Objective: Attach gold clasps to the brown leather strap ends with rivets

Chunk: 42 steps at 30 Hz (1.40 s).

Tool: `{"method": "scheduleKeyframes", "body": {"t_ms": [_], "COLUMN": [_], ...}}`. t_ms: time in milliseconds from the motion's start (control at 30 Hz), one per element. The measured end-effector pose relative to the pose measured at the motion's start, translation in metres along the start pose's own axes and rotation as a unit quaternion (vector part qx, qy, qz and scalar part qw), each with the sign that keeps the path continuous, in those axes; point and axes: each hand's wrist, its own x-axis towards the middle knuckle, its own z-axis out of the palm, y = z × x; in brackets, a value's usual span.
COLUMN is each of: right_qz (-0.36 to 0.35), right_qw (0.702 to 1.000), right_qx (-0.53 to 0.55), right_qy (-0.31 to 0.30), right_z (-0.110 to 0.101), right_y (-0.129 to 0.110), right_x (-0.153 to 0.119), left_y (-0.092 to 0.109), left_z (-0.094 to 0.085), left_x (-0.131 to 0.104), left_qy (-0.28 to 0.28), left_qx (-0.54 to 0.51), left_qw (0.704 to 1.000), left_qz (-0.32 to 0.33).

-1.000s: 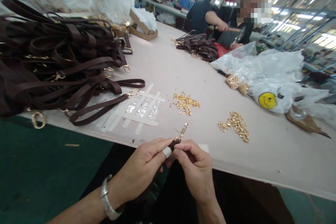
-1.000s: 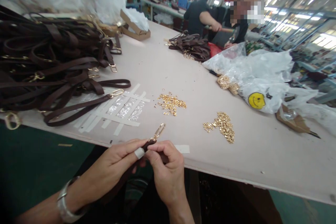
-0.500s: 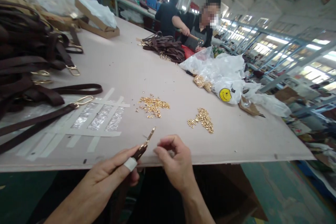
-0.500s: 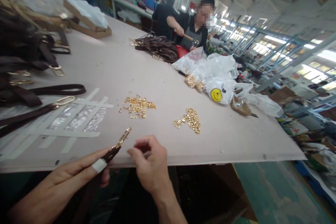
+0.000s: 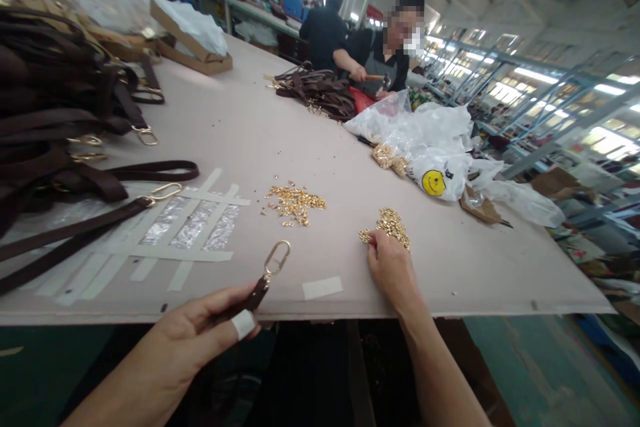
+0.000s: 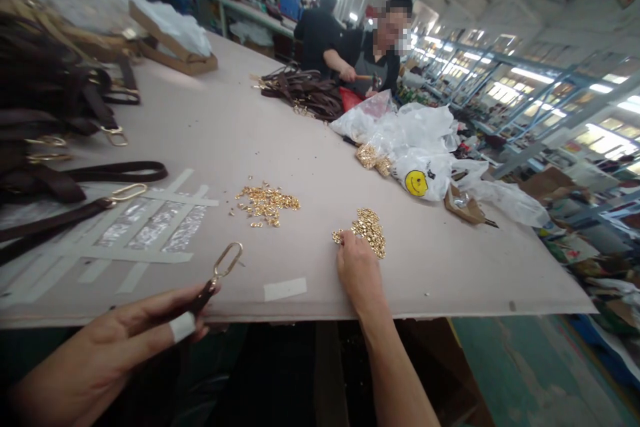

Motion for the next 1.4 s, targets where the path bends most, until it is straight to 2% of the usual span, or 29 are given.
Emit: {"method": "scheduleKeyframes", "body": {"t_ms": [133,233,300,400,433,500,533,600,667,767,1033,1400], "right_qz": [0.0,0.006,0.011,0.027,0.034,0.042,0.036,0.009,-0.015,-0.022,-0.019,-0.053], "right_qw": [1.0,0.999,0.998,0.982,0.965,0.909,0.886,0.87,0.87,0.865,0.867,0.908], "right_qx": [0.004,0.029,0.05,0.177,0.255,0.412,0.461,0.492,0.493,0.501,0.497,0.415], "right_qy": [0.0,0.023,0.041,0.056,0.053,0.034,0.023,0.011,0.015,0.015,-0.02,-0.014], "right_z": [0.001,0.003,0.003,0.001,0.0,-0.003,-0.003,-0.004,-0.003,-0.001,-0.005,-0.014], "right_y": [0.006,0.009,0.003,-0.027,-0.042,-0.075,-0.091,-0.118,-0.134,-0.142,-0.138,-0.136], "right_x": [0.007,0.008,0.003,-0.015,-0.023,-0.039,-0.046,-0.055,-0.059,-0.058,-0.056,-0.054], "left_y": [0.018,0.021,0.019,0.016,0.015,0.013,0.012,0.01,0.009,0.007,0.004,0.001], "left_z": [0.013,0.015,0.015,0.016,0.017,0.019,0.019,0.02,0.021,0.021,0.022,0.023], "left_x": [-0.003,-0.004,-0.004,0.0,0.001,0.004,0.006,0.008,0.008,0.007,0.007,0.006], "left_qy": [-0.059,-0.05,-0.039,-0.025,-0.024,-0.026,-0.028,-0.03,-0.036,-0.043,-0.035,-0.004], "left_qx": [-0.028,-0.025,-0.032,-0.04,-0.039,-0.037,-0.036,-0.035,-0.032,-0.026,0.044,0.148], "left_qw": [0.998,0.998,0.998,0.998,0.997,0.996,0.996,0.994,0.993,0.992,0.983,0.962], "left_qz": [-0.005,0.01,0.023,0.048,0.056,0.074,0.083,0.094,0.103,0.119,0.172,0.23]}}
